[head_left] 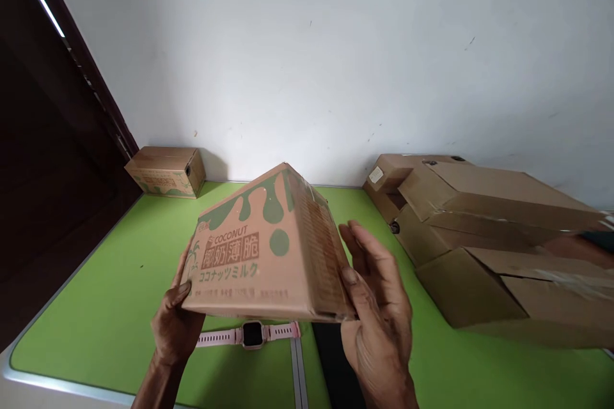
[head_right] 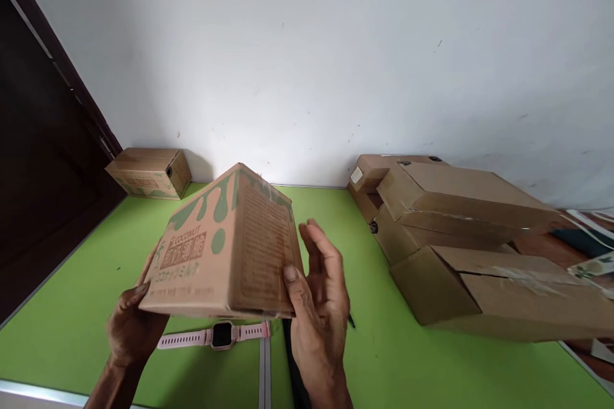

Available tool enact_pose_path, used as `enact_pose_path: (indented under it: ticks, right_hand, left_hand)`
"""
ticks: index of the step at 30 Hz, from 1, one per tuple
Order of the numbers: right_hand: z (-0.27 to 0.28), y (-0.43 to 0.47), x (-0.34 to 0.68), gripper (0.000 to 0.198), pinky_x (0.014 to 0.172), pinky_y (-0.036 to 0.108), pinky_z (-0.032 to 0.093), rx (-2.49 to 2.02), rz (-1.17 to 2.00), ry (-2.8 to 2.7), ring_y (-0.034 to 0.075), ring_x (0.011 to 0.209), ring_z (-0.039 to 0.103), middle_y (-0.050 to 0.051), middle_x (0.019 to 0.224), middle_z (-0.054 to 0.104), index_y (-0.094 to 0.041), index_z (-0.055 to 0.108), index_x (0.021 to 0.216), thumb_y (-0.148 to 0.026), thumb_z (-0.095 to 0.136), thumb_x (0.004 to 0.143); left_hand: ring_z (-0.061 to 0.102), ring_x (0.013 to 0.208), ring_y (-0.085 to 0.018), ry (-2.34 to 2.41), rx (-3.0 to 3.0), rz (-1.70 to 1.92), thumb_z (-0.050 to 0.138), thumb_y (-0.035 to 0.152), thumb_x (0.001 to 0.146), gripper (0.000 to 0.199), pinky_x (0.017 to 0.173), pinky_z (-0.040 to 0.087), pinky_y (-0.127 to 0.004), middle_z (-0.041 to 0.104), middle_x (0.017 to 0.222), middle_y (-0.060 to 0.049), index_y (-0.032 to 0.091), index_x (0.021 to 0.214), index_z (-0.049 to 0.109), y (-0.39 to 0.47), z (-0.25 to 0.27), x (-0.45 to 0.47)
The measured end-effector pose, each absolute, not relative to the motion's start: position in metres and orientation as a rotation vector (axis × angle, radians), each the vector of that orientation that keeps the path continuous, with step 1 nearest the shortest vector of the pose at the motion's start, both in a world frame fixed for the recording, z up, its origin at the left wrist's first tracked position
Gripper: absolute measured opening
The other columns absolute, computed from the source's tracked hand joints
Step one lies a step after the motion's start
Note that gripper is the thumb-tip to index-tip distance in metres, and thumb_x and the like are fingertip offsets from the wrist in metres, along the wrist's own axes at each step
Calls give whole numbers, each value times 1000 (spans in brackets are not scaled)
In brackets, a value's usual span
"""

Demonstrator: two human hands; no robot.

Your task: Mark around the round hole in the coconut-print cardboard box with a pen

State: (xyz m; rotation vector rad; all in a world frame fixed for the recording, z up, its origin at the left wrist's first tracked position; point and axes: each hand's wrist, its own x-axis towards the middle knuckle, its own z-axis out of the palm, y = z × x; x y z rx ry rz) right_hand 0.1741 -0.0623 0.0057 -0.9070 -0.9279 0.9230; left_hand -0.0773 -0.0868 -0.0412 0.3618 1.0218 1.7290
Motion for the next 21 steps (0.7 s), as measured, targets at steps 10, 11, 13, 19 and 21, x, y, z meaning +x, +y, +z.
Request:
enact_pose_path:
  ticks: [10,11,13,19,21]
  right_hand:
    - [-8,-57,189,61,134,66,40,-953,993,-1241,43,166,45,-1,177,54,-47,66,159,-69,68,102]
    - [-11,-55,191,66,128,65,49,-927,1073,-1228,44,163,49,0,179,52,-46,63,162,-72,67,101]
    - [-15,-51,195,75,119,63,58,-866,1246,-1201,45,158,55,3,180,51,-45,56,168,-75,66,100]
    - [-11,-42,202,80,128,61,50,-777,1404,-1182,42,161,53,4,170,63,-43,53,169,-67,77,96]
    - [-17,-44,205,75,127,63,52,-823,1363,-1156,42,160,55,4,163,70,-45,56,166,-61,79,97]
  left_hand:
    - [53,161,-41,1108,767,1776,85,50,89,91,128,54,-51,59,173,-3,39,172,49,-85,-39,-86]
    - [49,164,-41,1153,822,1788,86,51,88,92,130,51,-50,56,175,-2,39,172,49,-85,-39,-86]
    - [43,168,-41,1252,947,1807,87,54,87,97,132,48,-49,52,178,-3,37,174,46,-87,-38,-86]
    - [39,169,-46,1606,1286,1704,84,66,88,107,127,54,-54,39,186,-5,32,178,39,-106,-18,-72]
    - [43,167,-48,1677,1318,1676,78,68,92,103,122,59,-59,41,185,-4,37,180,34,-112,-14,-66]
